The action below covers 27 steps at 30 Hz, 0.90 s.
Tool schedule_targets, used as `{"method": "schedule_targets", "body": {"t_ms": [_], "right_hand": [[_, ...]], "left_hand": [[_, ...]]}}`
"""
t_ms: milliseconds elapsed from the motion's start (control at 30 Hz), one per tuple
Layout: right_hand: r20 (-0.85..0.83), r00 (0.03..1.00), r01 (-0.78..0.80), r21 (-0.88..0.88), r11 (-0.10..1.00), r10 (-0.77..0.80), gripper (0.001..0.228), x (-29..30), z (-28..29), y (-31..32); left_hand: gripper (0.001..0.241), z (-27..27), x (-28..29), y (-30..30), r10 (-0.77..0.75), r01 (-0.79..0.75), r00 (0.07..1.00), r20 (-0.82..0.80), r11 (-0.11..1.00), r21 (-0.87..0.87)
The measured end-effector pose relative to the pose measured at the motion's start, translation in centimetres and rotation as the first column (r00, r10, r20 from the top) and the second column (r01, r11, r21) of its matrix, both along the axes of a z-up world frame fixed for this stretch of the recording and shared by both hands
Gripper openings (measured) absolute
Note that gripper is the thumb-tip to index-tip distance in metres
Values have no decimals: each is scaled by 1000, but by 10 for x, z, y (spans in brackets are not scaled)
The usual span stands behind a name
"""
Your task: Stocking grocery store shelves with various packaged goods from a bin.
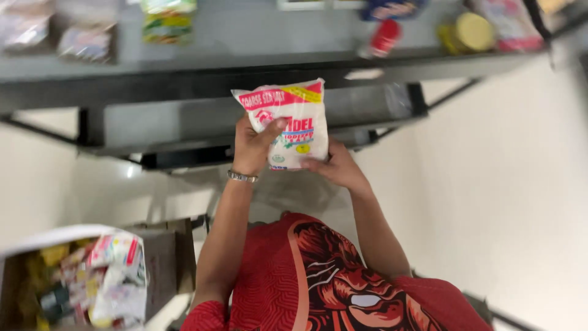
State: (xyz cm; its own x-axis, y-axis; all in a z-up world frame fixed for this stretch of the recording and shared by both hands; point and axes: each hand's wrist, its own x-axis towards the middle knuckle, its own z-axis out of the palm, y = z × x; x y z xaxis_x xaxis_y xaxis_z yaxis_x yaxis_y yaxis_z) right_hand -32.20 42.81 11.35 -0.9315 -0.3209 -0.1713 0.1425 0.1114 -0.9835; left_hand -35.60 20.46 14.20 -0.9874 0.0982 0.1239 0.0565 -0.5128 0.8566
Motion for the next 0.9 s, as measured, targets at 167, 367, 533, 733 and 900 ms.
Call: {"method": "schedule_targets", "body": {"t_ms": [167, 367, 533, 733, 900], "right_hand": [[-187, 959, 156, -275, 949, -212, 71, 38, 5, 50], [-169, 897, 381, -174, 908, -408, 65, 76, -9, 54], [61, 900, 433, -246, 867, -432, 50, 101, -23, 52], [91, 861, 499, -331, 801, -500, 41, 94, -13, 74], [96, 821, 552, -382, 741, -562, 45, 73, -15, 125]], "left_hand": [[27, -1, 4, 57, -201, 193, 979, -44, 972, -135], [29, 7, 17, 94, -261, 266, 964, 52, 940, -214], [25, 0, 15, 108, -276, 297, 938, 211, 952, -76], [45, -11, -2, 133, -364, 367, 930, 51, 922, -121], [80, -12, -33, 167, -654, 624, 753, -70, 744, -238]]}}
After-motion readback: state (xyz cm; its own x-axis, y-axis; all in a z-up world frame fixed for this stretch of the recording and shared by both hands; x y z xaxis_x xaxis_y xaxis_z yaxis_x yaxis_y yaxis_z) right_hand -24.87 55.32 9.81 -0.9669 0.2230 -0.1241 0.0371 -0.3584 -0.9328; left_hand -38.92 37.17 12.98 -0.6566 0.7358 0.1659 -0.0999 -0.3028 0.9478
